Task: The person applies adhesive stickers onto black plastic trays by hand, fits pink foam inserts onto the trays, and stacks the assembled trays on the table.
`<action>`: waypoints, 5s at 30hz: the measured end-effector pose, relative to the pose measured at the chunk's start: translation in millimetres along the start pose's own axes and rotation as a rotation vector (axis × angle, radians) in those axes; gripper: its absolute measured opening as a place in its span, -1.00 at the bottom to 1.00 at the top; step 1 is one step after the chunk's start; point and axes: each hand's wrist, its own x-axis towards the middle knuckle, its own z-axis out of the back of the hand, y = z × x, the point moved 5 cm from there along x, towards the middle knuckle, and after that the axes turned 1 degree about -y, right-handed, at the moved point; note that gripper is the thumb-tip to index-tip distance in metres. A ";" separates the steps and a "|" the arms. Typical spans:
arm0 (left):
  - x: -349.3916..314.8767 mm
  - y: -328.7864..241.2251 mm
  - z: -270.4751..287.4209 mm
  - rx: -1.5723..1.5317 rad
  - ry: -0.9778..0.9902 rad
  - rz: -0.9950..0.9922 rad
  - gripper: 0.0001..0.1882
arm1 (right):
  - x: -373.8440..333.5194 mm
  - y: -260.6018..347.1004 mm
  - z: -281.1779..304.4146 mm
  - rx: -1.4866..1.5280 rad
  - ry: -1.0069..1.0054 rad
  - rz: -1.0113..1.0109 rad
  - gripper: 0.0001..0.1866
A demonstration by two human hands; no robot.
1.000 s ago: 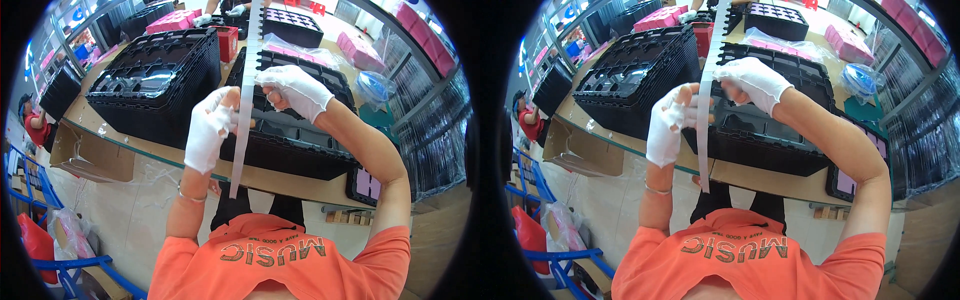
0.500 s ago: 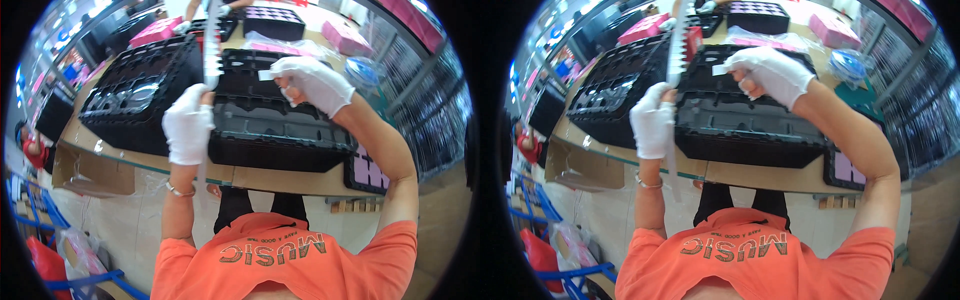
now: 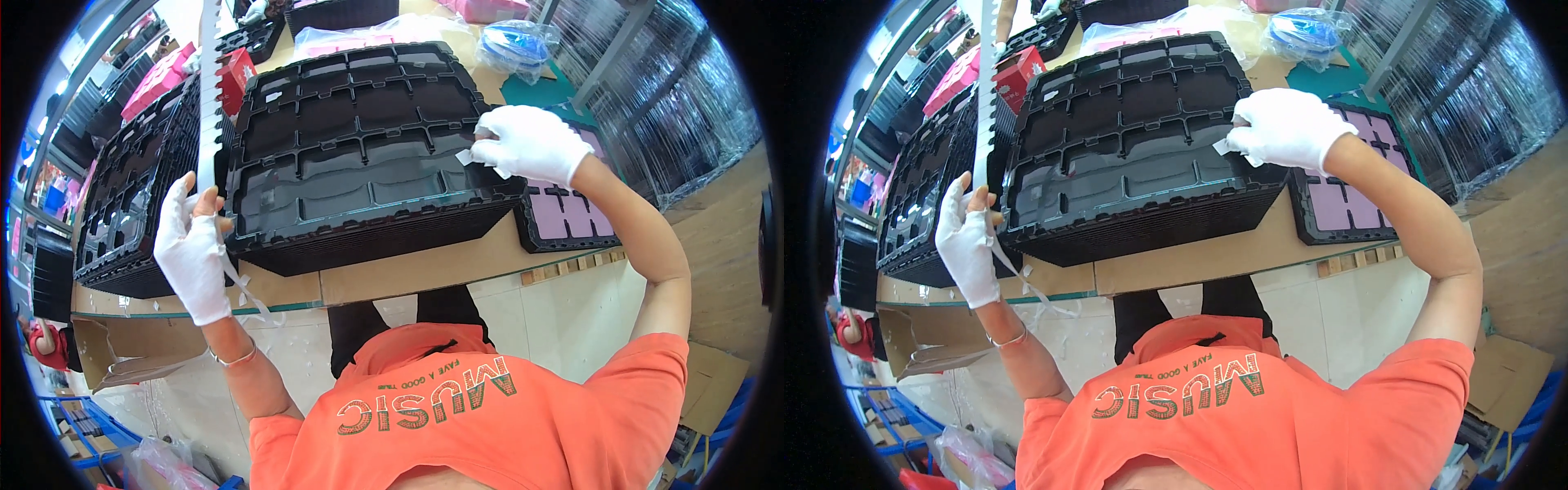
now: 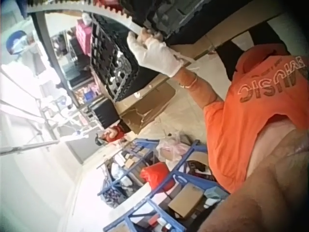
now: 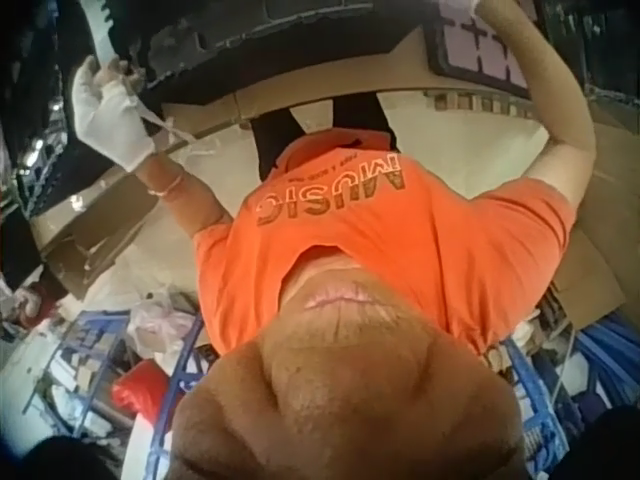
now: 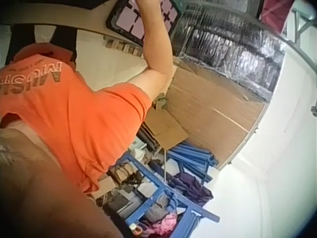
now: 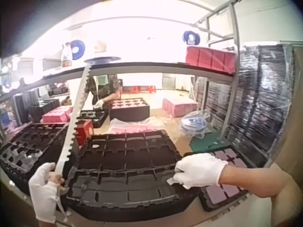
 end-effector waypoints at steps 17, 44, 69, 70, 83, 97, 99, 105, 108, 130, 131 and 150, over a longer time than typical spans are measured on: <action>-25.3 -88.7 -89.6 0.390 0.300 -0.754 -0.83 | -31.8 10.9 -5.3 -0.268 -0.164 0.347 -0.63; -28.5 -80.4 -293.1 0.597 1.376 -0.747 -0.89 | -105.7 -70.0 -27.9 0.725 -0.368 -0.161 -0.76; -40.4 -109.9 -219.2 0.515 1.201 -0.483 -0.85 | -110.7 -61.3 -26.7 0.632 -0.441 -0.106 -0.75; -30.1 -101.0 -200.9 0.430 1.158 -0.199 -0.80 | -111.0 -61.0 -26.5 0.616 -0.477 -0.079 -0.75; 98.1 -57.3 -71.6 0.547 0.672 -0.143 -0.80 | -94.0 -77.3 -30.1 0.869 -0.447 -0.307 -0.78; 202.8 30.5 -220.4 1.376 0.954 -0.526 -0.68 | -80.0 -105.4 -61.4 0.867 -0.385 -0.488 -0.74; 207.3 37.3 -227.7 1.367 1.006 -0.493 -0.73 | -76.2 -104.7 -61.6 0.871 -0.369 -0.515 -0.74; 223.8 65.3 -222.0 1.320 1.068 -0.372 -0.83 | -69.6 -95.9 -59.0 0.913 -0.335 -0.466 -0.74; 196.0 30.9 -197.6 1.207 0.965 -0.102 -0.85 | -76.0 -98.9 -59.0 0.885 -0.387 -0.450 -0.74; 136.8 -47.5 -103.8 0.648 0.579 -0.611 -0.89 | 191.7 -200.5 -52.1 0.197 -0.569 -0.037 -0.73; 139.8 -48.4 -121.1 0.642 0.587 -0.582 -0.89 | 216.5 -207.9 -66.1 0.227 -0.548 -0.005 -0.72; 181.5 -30.2 -233.4 0.671 0.730 -0.621 -0.88 | 269.7 -198.6 -121.0 0.189 -0.823 0.407 -0.65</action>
